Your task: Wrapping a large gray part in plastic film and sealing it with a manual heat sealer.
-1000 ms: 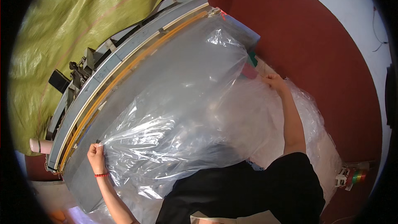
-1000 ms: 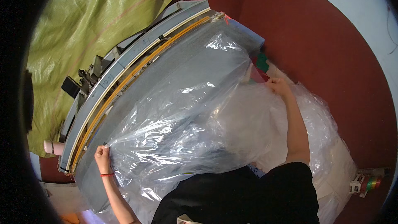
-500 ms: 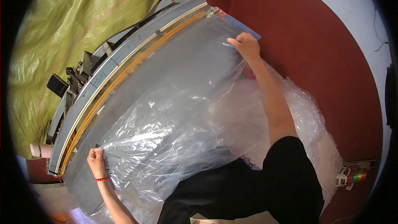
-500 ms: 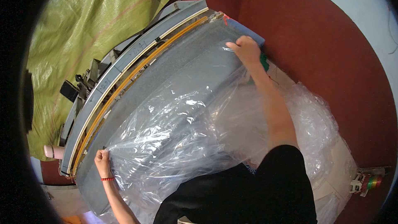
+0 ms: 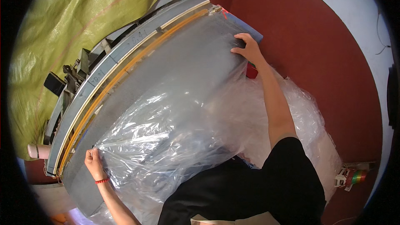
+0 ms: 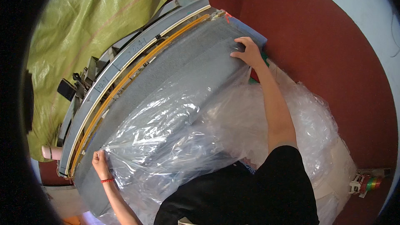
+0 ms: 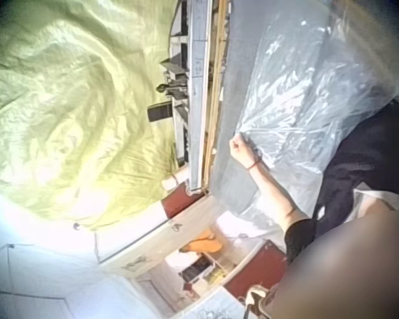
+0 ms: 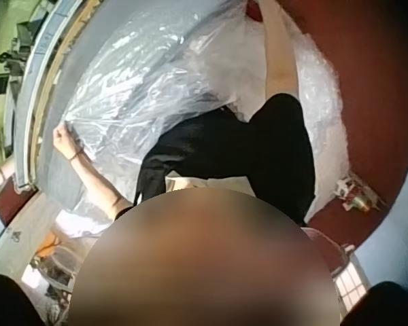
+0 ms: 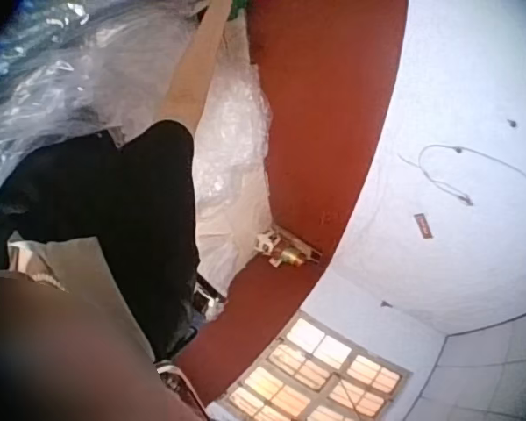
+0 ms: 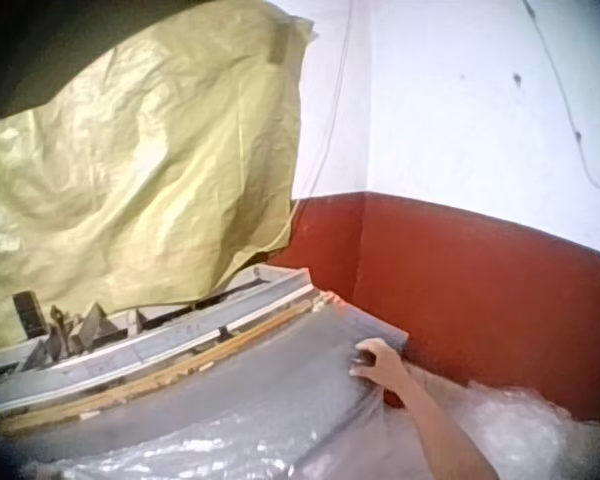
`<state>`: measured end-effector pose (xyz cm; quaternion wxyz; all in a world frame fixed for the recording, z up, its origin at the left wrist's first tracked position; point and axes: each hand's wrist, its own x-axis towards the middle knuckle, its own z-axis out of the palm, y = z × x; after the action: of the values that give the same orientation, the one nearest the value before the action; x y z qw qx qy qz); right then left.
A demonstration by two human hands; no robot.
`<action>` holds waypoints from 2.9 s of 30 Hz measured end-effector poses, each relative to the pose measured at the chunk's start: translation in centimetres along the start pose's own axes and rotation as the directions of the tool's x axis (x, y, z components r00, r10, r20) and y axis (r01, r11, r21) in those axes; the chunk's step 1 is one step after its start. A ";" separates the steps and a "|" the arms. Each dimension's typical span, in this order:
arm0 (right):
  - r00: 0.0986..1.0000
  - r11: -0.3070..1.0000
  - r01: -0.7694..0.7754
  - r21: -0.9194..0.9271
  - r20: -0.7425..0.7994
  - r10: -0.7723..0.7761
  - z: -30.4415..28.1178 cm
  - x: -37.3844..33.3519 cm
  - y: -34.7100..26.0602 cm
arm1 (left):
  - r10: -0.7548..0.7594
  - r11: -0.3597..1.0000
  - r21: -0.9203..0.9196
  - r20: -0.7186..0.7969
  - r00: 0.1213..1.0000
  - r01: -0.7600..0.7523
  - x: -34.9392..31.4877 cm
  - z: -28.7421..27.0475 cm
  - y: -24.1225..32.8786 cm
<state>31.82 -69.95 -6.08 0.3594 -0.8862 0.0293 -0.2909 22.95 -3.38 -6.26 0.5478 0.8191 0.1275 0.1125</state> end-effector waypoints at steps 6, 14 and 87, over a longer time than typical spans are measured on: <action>0.977 0.961 0.135 -0.242 -0.132 -0.170 2.1 1.6 1.2 | 0.021 1.000 0.004 -0.007 1.000 -0.021 0.1 -0.1 -0.3; 0.981 0.877 -0.111 -0.468 -0.195 0.020 4.5 4.0 0.3 | -0.029 1.000 0.001 -0.050 0.998 0.029 -0.6 0.5 1.0; 0.898 0.904 -0.284 0.319 -0.243 0.367 -8.7 5.1 9.4 | 0.227 0.756 0.655 -0.238 0.944 -0.017 -3.6 -20.0 -6.1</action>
<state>32.88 -83.65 -4.69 0.5146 -0.7557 0.1913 -0.3570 12.58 15.08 -4.60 0.1983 0.9363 0.1865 0.2217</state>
